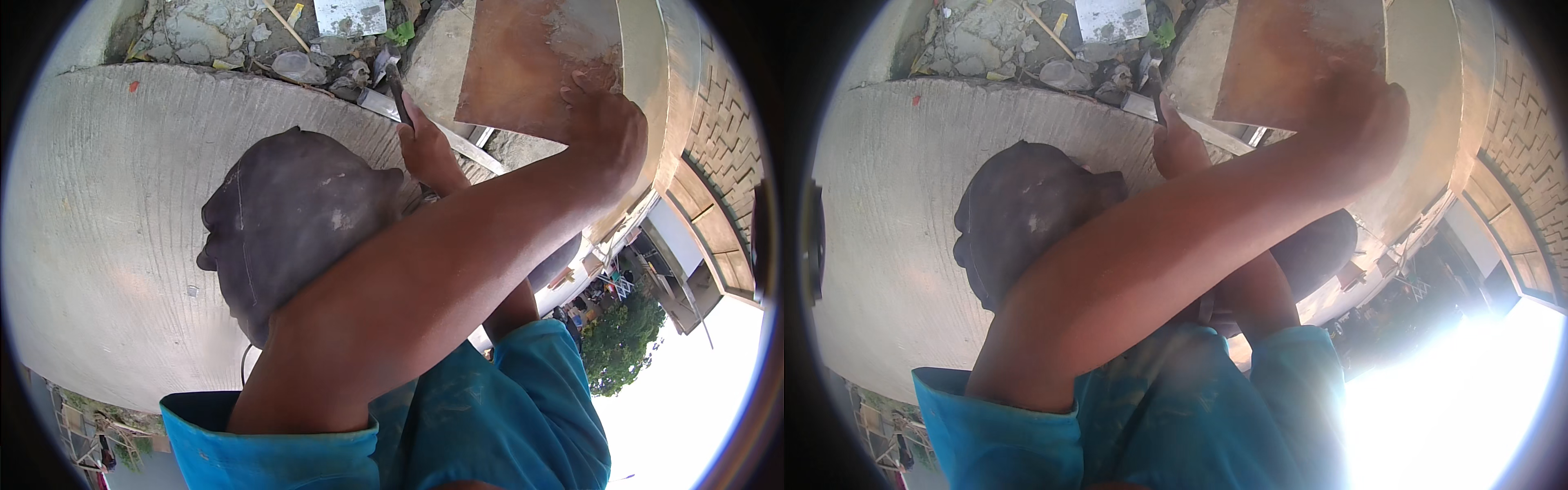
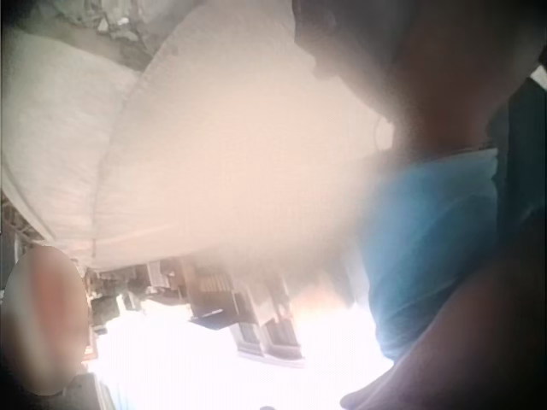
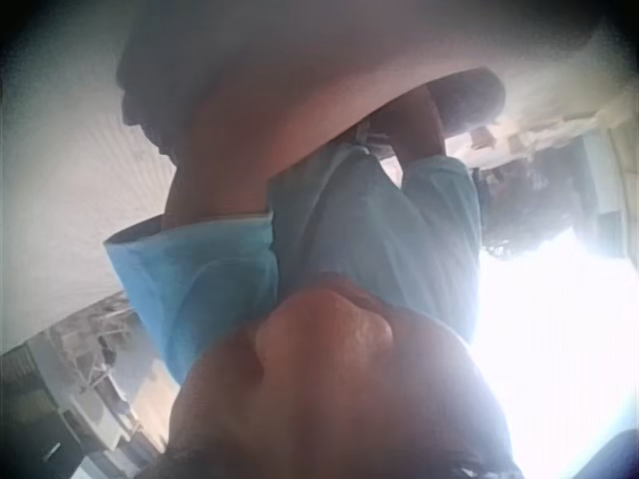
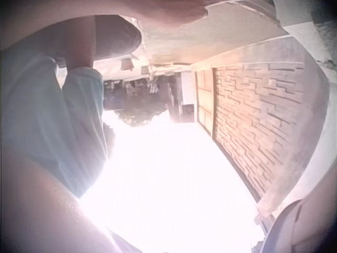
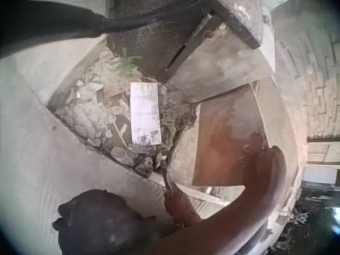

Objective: The person walks across a concrete rooftop and kneels to repair a damaged section. Using a hammer and a wooden board, they repeatedly strike and scrape the concrete edge to remove loose material and shape the surface.

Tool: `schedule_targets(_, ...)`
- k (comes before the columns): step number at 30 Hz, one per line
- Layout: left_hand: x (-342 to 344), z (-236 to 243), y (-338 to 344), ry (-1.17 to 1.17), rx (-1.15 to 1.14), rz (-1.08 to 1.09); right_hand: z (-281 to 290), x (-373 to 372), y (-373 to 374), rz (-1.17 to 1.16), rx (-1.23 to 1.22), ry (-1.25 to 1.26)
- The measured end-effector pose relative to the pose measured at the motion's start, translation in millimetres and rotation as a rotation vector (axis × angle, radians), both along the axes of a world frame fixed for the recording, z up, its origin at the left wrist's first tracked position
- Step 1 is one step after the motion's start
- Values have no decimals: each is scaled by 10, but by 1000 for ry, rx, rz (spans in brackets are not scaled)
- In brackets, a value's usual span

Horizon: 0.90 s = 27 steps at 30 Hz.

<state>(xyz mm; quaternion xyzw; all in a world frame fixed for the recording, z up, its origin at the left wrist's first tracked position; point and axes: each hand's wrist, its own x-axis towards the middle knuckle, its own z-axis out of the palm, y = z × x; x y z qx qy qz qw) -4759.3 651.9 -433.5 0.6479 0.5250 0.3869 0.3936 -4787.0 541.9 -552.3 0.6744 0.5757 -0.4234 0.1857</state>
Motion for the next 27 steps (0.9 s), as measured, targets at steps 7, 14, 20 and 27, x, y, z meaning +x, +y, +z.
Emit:
schedule_targets(7,-120,98,-101,210,124,-43,52,101,-143,16,24,8)
schedule_targets(14,-380,204,103,256,-72,-203,381,-203,122,-36,101,-76)
schedule_targets(20,-220,125,21,61,-81,62,160,88,183,98,31,-25)
schedule_targets(27,-241,123,38,151,-108,126,97,159,119,199,-65,-46)
